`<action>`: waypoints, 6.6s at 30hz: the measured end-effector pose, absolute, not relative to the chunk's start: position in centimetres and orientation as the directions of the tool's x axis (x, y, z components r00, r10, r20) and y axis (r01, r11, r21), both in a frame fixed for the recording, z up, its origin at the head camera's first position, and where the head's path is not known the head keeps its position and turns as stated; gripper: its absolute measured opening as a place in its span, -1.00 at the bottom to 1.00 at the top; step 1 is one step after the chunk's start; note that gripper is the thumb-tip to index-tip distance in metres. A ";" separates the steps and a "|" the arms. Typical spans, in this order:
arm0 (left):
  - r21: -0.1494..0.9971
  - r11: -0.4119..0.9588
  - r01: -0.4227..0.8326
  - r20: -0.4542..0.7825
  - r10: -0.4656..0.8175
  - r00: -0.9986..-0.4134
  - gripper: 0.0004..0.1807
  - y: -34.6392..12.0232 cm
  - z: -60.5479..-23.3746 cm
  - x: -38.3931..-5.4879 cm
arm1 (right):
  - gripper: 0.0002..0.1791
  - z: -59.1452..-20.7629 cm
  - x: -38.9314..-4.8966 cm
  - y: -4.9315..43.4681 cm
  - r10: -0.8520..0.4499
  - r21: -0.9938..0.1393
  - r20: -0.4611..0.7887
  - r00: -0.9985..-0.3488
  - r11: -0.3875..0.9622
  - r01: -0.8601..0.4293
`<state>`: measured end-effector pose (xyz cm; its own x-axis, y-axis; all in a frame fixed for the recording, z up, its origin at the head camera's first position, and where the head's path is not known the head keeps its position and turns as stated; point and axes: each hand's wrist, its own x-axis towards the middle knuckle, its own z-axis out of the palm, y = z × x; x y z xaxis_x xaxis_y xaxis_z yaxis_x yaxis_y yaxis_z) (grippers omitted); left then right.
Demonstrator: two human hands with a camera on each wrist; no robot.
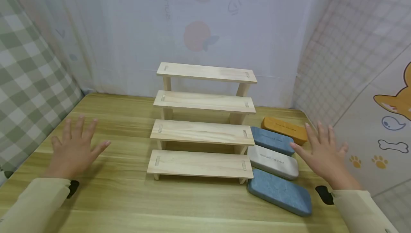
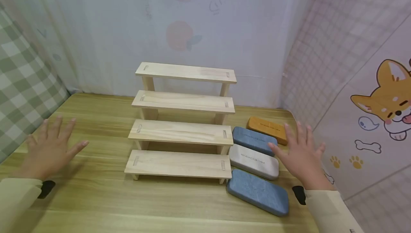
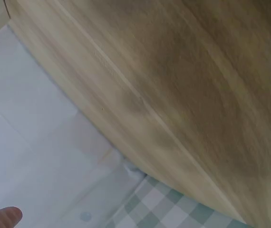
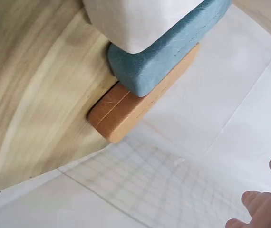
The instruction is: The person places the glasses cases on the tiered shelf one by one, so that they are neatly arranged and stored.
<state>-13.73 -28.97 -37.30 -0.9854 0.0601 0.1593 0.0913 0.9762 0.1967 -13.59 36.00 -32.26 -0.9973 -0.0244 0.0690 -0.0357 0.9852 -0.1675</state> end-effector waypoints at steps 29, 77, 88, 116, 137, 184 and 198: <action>0.800 0.598 0.050 -0.042 0.139 -0.989 -0.11 -24.9 -37.6 -12.0 | -0.08 -34.7 -9.4 37.9 -0.149 -0.529 0.046 -0.988 0.835 -0.151; 0.956 0.064 -0.286 -0.292 0.308 -0.905 -0.21 -18.5 -40.7 -12.3 | -0.32 -38.4 -6.6 40.1 -0.299 -0.651 -0.157 -0.941 0.748 -0.129; 0.956 0.039 -0.291 -0.288 0.312 -0.905 -0.22 -17.8 -40.5 -12.8 | -0.19 -39.5 -6.5 40.0 -0.343 -0.579 -0.151 -0.927 0.791 -0.198; 0.954 0.029 -0.299 -0.290 0.353 -0.889 -0.20 -17.5 -40.9 -13.3 | -0.11 -39.3 -6.3 38.4 -0.233 -0.486 -0.180 -0.956 0.866 -0.120; 0.950 0.020 -0.312 -0.297 0.365 -0.882 -0.21 -17.7 -40.9 -13.5 | -0.16 -38.3 -6.2 38.7 -0.165 -0.590 -0.108 -0.980 0.805 -0.070; 0.940 -0.016 -0.340 -0.305 0.404 -0.863 -0.20 -17.7 -41.1 -14.0 | -0.19 -26.3 -14.7 37.1 -0.383 -0.821 0.188 -0.904 0.444 -0.359; 0.940 -0.051 -0.338 -0.284 0.435 -0.854 -0.29 -17.5 -41.3 -14.0 | -0.24 -21.9 -19.6 31.9 -0.419 -0.829 0.164 -0.893 0.432 -0.355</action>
